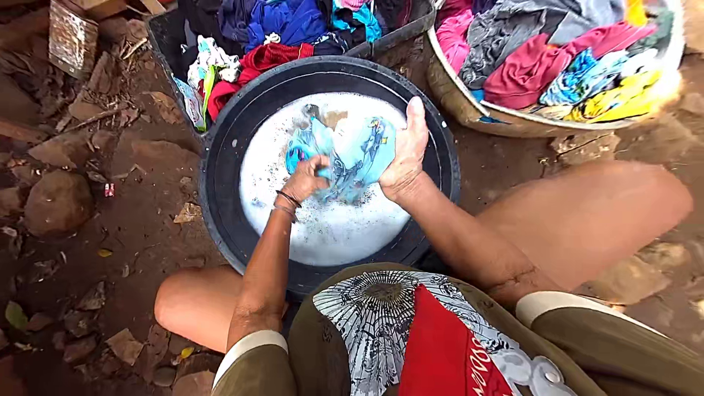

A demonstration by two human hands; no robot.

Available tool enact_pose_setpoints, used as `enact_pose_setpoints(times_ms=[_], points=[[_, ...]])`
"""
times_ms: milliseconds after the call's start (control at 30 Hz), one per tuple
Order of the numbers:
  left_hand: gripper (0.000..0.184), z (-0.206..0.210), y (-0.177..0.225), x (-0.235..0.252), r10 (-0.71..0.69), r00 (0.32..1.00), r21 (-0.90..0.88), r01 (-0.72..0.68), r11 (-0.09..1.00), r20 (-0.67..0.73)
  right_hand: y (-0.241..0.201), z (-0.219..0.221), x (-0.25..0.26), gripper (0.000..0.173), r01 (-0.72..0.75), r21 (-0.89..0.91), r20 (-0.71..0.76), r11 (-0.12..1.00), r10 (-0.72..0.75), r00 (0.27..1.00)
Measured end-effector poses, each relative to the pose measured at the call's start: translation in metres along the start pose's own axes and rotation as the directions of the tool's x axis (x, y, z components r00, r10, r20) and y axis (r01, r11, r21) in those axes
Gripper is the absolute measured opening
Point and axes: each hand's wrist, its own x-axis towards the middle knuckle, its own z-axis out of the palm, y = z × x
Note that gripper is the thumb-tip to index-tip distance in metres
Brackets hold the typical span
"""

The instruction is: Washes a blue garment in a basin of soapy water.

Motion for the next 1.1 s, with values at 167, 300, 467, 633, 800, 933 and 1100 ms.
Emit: enact_pose_setpoints(times_ms=[167,300,467,633,800,933,1100], points=[[0.027,-0.005,-0.016,0.0,-0.418,0.904,0.461,0.335,0.822,0.09,-0.039,0.011,0.0,0.084,0.134,0.049,0.008,0.99,-0.135,0.991],[0.018,-0.03,-0.01,-0.013,-0.11,0.982,0.072,0.122,0.99,-0.151,-0.035,-0.011,0.012,0.069,0.108,-0.017,-0.087,0.994,-0.109,0.99],[0.042,-0.029,-0.015,-0.007,-0.277,0.954,0.3,0.299,0.906,-0.112,-0.026,-0.024,0.007,0.063,0.053,0.027,-0.118,0.998,-0.049,0.992],[0.037,-0.012,-0.048,0.0,-0.496,0.863,0.641,0.327,0.695,0.097,0.015,-0.06,0.004,0.076,-0.168,-0.136,-0.227,0.976,0.134,0.965],[0.022,-0.046,-0.041,-0.03,-0.217,0.945,-0.099,0.199,0.975,-0.243,-0.02,-0.024,0.011,0.079,0.034,0.036,-0.113,0.999,-0.03,0.993],[0.034,-0.052,-0.006,-0.011,0.133,0.902,-0.537,-0.357,0.764,-0.411,-0.008,-0.045,0.01,0.07,0.005,-0.036,-0.186,0.999,-0.011,0.982],[0.026,0.043,0.064,-0.005,0.278,0.954,-0.215,-0.296,0.931,-0.108,0.049,-0.055,-0.016,0.056,-0.296,-0.114,-0.246,0.948,0.261,0.933]])
